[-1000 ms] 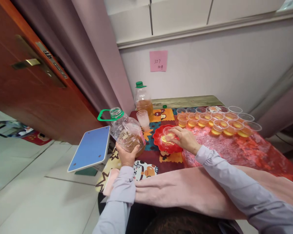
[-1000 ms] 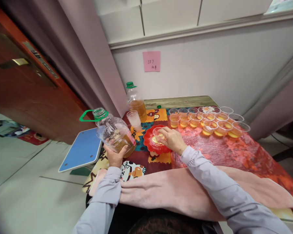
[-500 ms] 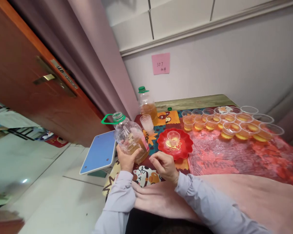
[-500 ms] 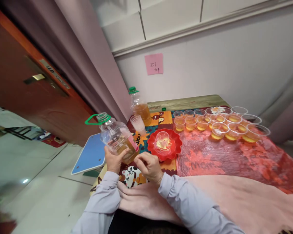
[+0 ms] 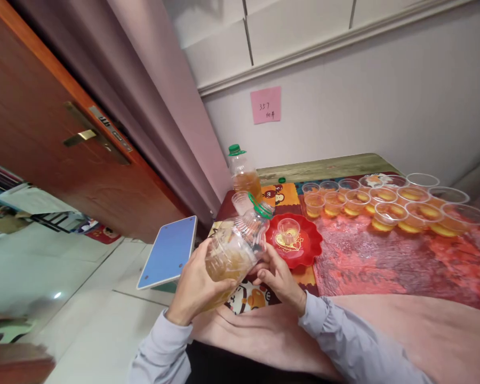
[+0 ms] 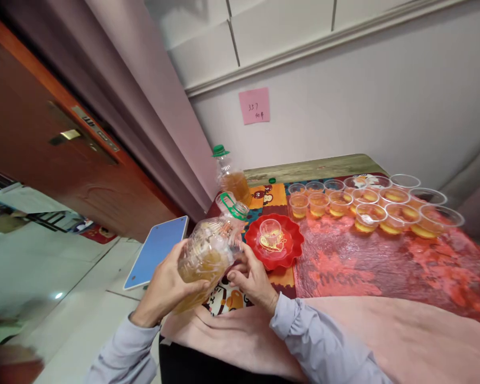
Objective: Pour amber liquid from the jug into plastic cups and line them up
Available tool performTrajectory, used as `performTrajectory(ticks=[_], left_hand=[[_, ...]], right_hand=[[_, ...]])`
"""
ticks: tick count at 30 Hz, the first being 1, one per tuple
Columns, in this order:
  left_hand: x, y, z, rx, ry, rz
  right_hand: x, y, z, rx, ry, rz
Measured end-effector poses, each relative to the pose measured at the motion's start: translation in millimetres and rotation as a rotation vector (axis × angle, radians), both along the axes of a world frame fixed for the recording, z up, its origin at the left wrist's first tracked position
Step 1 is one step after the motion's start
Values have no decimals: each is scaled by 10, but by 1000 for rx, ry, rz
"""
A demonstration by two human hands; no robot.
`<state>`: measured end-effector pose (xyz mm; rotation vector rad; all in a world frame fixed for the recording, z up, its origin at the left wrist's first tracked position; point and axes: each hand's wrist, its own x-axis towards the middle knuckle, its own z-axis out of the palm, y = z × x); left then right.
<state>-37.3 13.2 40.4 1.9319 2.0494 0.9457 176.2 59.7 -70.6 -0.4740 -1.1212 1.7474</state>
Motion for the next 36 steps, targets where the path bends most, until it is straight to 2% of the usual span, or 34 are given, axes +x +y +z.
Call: performTrajectory(ticks=[3, 6, 9, 13, 17, 24, 36], left_hand=[[-45, 2, -84, 20, 50, -18], [-48, 10, -100, 24, 100, -20], [-34, 22, -60, 14, 145, -14], [-6, 42, 18, 46, 164, -69], [46, 47, 98, 24, 270, -82], [119, 43, 215, 39, 328, -67], [154, 174, 285, -35, 521, -87]], right_hand=[[-2, -13, 27, -52, 28, 41], [6, -25, 72, -115, 53, 68], [0, -36, 85, -185, 97, 92], [-42, -49, 57, -261, 154, 101], [-74, -61, 39, -311, 211, 118], [-72, -91, 99, -332, 239, 152], [-57, -61, 144, -347, 274, 172]])
